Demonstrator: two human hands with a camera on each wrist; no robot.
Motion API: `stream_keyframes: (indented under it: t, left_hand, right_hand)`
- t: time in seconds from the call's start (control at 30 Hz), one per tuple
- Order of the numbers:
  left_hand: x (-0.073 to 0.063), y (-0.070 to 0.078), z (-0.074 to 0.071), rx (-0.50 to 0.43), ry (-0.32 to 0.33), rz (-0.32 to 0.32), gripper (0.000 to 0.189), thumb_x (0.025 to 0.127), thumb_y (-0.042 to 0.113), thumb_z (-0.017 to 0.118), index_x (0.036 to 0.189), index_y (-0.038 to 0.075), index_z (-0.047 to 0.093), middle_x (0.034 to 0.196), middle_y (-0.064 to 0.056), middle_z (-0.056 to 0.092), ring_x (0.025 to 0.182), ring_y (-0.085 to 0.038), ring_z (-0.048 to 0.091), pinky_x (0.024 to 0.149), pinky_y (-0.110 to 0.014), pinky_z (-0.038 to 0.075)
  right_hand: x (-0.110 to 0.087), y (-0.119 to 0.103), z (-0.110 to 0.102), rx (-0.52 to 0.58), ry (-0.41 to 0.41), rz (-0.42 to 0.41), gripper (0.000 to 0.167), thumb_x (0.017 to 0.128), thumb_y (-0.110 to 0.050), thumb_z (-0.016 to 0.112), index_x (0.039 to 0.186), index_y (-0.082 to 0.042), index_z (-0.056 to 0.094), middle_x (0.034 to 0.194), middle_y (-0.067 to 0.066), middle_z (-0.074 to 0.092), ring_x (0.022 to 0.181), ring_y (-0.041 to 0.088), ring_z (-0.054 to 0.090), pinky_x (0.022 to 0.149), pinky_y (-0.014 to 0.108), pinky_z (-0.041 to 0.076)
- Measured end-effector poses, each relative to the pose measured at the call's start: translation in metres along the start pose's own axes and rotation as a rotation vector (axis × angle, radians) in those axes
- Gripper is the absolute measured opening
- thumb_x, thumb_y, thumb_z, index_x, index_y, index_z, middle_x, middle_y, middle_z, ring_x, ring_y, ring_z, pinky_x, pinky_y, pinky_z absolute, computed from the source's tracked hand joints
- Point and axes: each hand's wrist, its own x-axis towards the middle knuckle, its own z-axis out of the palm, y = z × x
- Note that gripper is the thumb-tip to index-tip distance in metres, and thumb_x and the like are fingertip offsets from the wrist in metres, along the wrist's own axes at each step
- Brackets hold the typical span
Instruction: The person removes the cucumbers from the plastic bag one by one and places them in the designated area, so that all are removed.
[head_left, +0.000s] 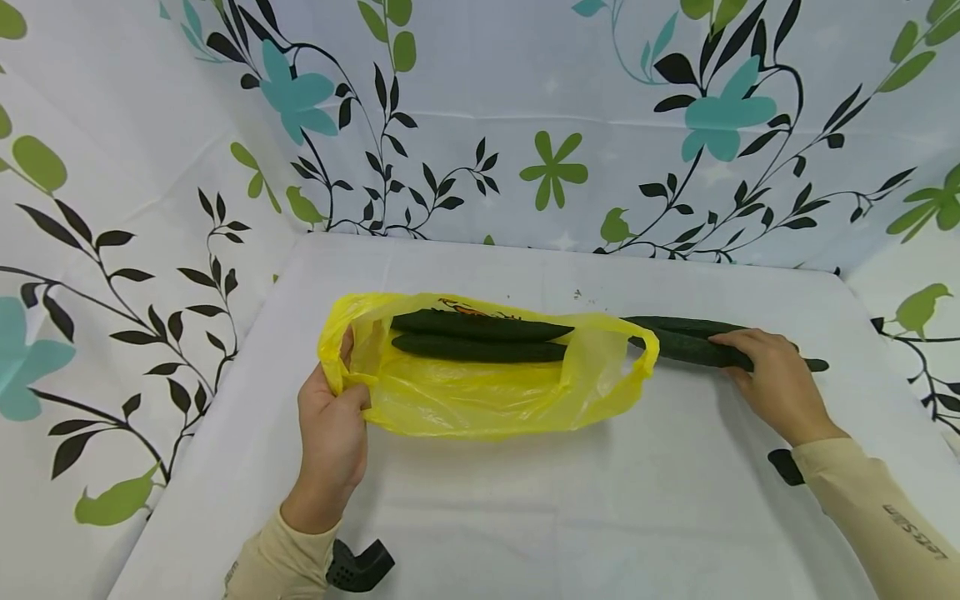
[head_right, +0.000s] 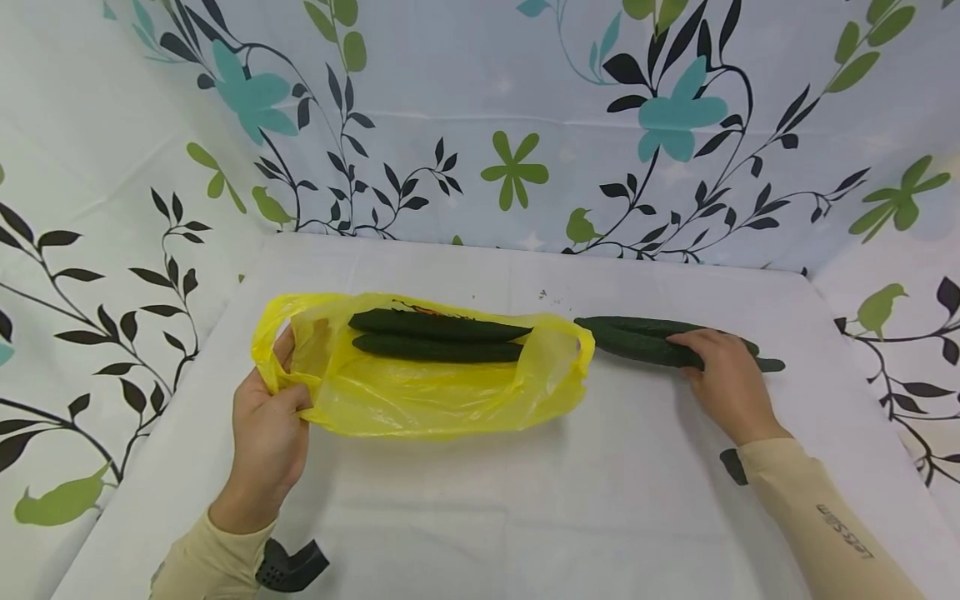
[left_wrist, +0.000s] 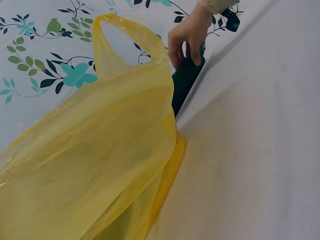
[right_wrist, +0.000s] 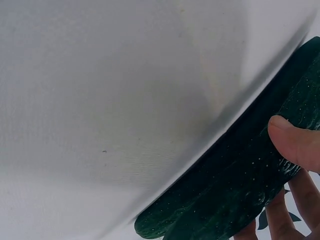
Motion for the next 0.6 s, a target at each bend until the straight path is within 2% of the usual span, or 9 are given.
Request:
stream_keyframes:
  t: [0.43, 0.6]
  left_hand:
    - [-0.001, 0.0, -0.001, 0.007, 0.001, 0.011, 0.077, 0.079, -0.025, 0.028, 0.153, -0.004, 0.031, 0.159, -0.001, 0.035, 0.144, -0.016, 0.033, 0.112, -0.026, 0.033]
    - [-0.002, 0.001, -0.002, 0.016, 0.001, 0.003, 0.077, 0.08, -0.024, 0.029, 0.154, -0.004, 0.029, 0.159, 0.0, 0.034, 0.144, -0.018, 0.034, 0.112, -0.028, 0.033]
  right_hand:
    - [0.002, 0.007, 0.009, -0.049, -0.02, -0.02, 0.043, 0.082, 0.012, 0.07, 0.122, -0.002, 0.067, 0.125, 0.025, 0.061, 0.119, 0.053, 0.047, 0.098, 0.069, 0.036]
    - [0.002, 0.009, 0.013, -0.063, -0.03, -0.002, 0.044, 0.082, 0.012, 0.071, 0.123, -0.002, 0.067, 0.126, 0.026, 0.06, 0.118, 0.053, 0.048, 0.096, 0.07, 0.038]
